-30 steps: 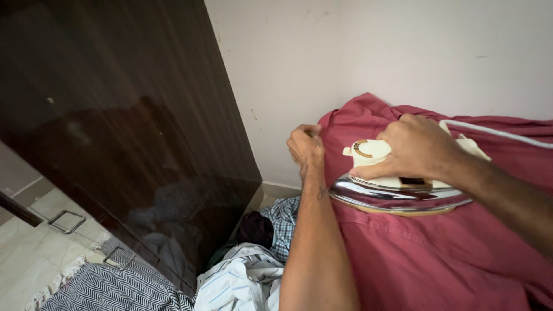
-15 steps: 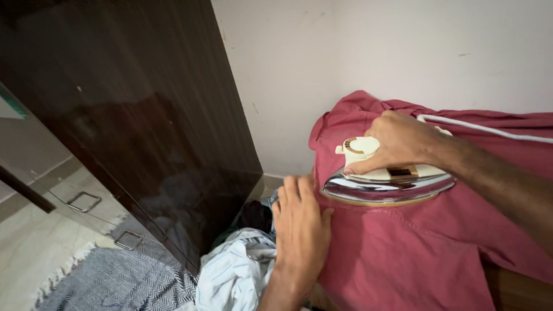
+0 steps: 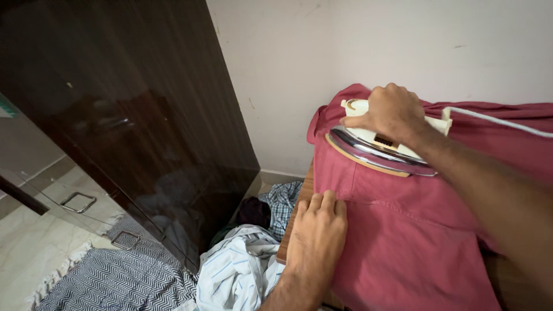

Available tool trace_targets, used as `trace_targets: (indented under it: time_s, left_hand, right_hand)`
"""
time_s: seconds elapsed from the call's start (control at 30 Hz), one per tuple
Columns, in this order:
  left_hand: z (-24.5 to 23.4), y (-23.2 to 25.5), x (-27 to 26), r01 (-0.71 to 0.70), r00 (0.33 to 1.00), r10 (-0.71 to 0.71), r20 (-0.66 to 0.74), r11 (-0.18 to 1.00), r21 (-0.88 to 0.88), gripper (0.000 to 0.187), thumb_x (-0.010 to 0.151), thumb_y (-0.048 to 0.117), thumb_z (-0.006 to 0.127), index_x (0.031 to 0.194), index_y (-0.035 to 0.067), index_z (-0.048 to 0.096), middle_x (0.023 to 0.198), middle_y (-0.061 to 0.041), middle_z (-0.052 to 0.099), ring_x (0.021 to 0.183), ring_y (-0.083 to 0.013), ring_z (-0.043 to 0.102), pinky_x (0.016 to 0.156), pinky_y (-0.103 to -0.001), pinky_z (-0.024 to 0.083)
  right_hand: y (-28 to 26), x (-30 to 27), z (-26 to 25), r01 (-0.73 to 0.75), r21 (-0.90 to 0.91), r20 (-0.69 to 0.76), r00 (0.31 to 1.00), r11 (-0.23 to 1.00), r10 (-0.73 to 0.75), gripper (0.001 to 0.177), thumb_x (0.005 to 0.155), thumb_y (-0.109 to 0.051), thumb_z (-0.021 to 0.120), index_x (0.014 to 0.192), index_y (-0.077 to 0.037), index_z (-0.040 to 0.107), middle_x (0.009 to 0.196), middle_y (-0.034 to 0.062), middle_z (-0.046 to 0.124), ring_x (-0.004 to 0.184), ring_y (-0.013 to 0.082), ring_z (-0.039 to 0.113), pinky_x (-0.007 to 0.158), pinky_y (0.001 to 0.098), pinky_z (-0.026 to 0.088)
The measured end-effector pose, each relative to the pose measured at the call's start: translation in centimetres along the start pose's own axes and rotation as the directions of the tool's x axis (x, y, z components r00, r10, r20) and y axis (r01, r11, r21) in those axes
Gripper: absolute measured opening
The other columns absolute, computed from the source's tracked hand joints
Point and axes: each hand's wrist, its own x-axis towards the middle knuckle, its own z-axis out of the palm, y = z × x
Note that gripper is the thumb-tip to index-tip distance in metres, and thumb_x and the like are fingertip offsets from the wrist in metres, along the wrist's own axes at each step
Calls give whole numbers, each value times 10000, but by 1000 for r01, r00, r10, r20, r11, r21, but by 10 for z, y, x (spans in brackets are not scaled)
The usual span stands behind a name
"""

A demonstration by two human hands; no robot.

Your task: The person irons a pink shirt on a wooden table, smoothing the fabric and using a white iron. They then place the shirt on a hanger and button it. Finally, they begin ironing a white striped shirt.

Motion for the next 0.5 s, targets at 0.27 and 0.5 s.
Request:
trace_targets:
  time_s: [0.27, 0.5]
  left_hand:
    - [-2, -2, 3, -24, 999, 21, 35, 996, 84, 211, 854, 104, 618, 1044, 25, 665, 1080, -137, 650, 1033, -276, 643, 850, -412, 509]
    - [5, 2, -4, -12, 999, 11, 31, 998, 62, 156, 865, 111, 615, 982, 29, 677, 1057, -140, 653, 1027, -282, 656, 811, -412, 540]
  right_hand:
    - [25, -32, -37, 175, 80, 345, 919, 981, -192, 737, 598, -715, 772, 683, 17, 771, 632, 194, 721, 605, 345, 719, 618, 467, 578]
    - [41, -47, -38, -28, -143, 216, 975, 989, 59, 923, 629, -821, 792, 697, 97, 713, 615, 222, 678, 605, 314, 716, 567, 467, 615]
